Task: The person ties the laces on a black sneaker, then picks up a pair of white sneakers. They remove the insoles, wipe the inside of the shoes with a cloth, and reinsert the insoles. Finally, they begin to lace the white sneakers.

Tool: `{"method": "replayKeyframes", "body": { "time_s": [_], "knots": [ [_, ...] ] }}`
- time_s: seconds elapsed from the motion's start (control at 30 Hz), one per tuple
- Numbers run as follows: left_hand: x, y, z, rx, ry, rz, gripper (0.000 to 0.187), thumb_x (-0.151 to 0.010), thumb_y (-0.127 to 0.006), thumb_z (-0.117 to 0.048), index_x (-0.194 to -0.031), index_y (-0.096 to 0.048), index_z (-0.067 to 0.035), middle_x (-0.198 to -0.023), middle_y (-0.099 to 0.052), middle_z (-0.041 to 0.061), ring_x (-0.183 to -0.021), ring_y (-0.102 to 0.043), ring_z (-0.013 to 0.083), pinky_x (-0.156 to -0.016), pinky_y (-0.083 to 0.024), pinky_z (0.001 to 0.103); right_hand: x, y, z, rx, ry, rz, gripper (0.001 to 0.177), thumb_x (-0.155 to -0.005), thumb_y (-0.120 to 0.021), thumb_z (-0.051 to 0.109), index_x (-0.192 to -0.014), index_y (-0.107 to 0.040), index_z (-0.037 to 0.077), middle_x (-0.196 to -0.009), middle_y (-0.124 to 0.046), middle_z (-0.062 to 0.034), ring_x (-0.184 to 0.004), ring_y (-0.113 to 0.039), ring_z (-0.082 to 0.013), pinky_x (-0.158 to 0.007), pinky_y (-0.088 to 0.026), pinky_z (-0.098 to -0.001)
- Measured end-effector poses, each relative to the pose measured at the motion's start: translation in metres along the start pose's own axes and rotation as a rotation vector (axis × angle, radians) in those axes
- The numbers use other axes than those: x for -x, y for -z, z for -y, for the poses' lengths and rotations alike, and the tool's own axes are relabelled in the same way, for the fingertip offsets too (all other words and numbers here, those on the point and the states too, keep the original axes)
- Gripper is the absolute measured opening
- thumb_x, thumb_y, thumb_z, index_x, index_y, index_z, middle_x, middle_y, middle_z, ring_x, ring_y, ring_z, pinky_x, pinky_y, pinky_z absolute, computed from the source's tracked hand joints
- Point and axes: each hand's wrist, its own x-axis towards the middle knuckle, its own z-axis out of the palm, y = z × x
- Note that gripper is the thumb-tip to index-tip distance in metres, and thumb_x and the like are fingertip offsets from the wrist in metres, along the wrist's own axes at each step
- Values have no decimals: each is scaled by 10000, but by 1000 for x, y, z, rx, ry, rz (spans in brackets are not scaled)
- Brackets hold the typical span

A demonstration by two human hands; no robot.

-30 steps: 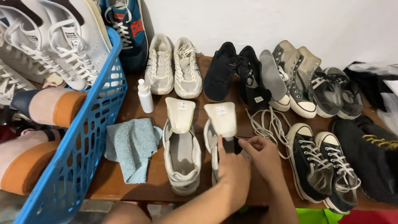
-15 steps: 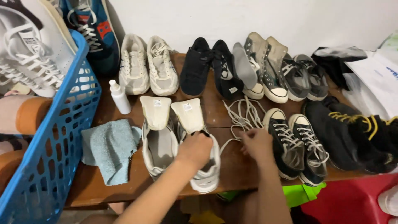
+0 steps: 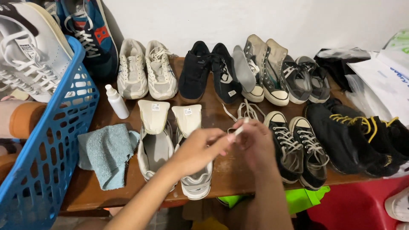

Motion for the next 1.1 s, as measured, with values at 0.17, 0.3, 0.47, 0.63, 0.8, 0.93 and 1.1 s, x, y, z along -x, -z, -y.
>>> {"method": "replayKeyframes", "body": {
  "time_s": [0.17, 0.3, 0.47, 0.63, 0.8, 0.93, 1.1],
  "knots": [
    [-3, 2, 8, -111, -82, 10, 266, -1009, -519, -145, -912, -728, -12, -837, -795, 190, -804, -795, 332, -733, -618, 410, 10, -6, -13, -48, 33, -69, 119, -906, -651, 16, -796, -608, 31, -745, -621, -167, -444, -506, -187, -361, -359, -265],
    [-3, 28, 5, -419, -125, 27, 267, -995, -512, -125, -863, -738, -73, -767, -777, 165, -782, -754, 410, -708, -605, 445, 5, 11, 2, 667, 473, -89, 125, -881, -786, 133, -922, -697, 54, -741, -647, -104, -651, -579, -168, -561, -454, -285],
    [-31, 35, 15, -656, -246, 34, 246, -1008, -556, -144, -813, -697, -89, -796, -744, 118, -798, -708, 373, -737, -587, 421, 14, -42, 25, 709, 341, 377, 289, -1011, -545, 196, -935, -727, -15, -810, -678, -158, -916, -586, -276, -830, -480, -432],
    [-38, 51, 15, -661, -102, -14, 291, -928, -716, -274, -1085, -681, -31, -1090, -702, 182, -1099, -672, 373, -929, -570, 459, -15, -52, 35, 828, 192, 257, 231, -952, -644, 156, -831, -790, 24, -487, -577, -107, -564, -530, -179, -564, -500, -375],
    [-70, 66, 67, -918, 111, -63, 680, -1066, -407, -356, -1613, -206, -5, -1477, -470, 323, -1490, -313, 472, -1202, -212, 632, -68, -36, 0, 262, -111, -136, 169, -881, -579, 22, -944, -680, -98, -704, -585, -158, -555, -426, -200, -543, -488, -405],
    [-75, 79, 65, -877, 132, -66, 715, -1036, -512, -349, -1596, -234, 0, -1366, -550, 330, -1403, -439, 481, -1210, -253, 593, -52, -42, -8, 205, -125, -141, 173, -910, -592, 23, -1034, -680, -61, -759, -662, -149, -583, -522, -164, -510, -500, -314],
    [-30, 79, 34, -707, -95, -57, 269, -790, -782, -109, -1032, -730, -3, -995, -695, 208, -929, -702, 450, -738, -612, 512, -43, -29, -19, 170, -307, -113, 126, -950, -552, 49, -997, -651, -14, -704, -523, -61, -540, -346, -97, -446, -294, -235]
  ]
}}
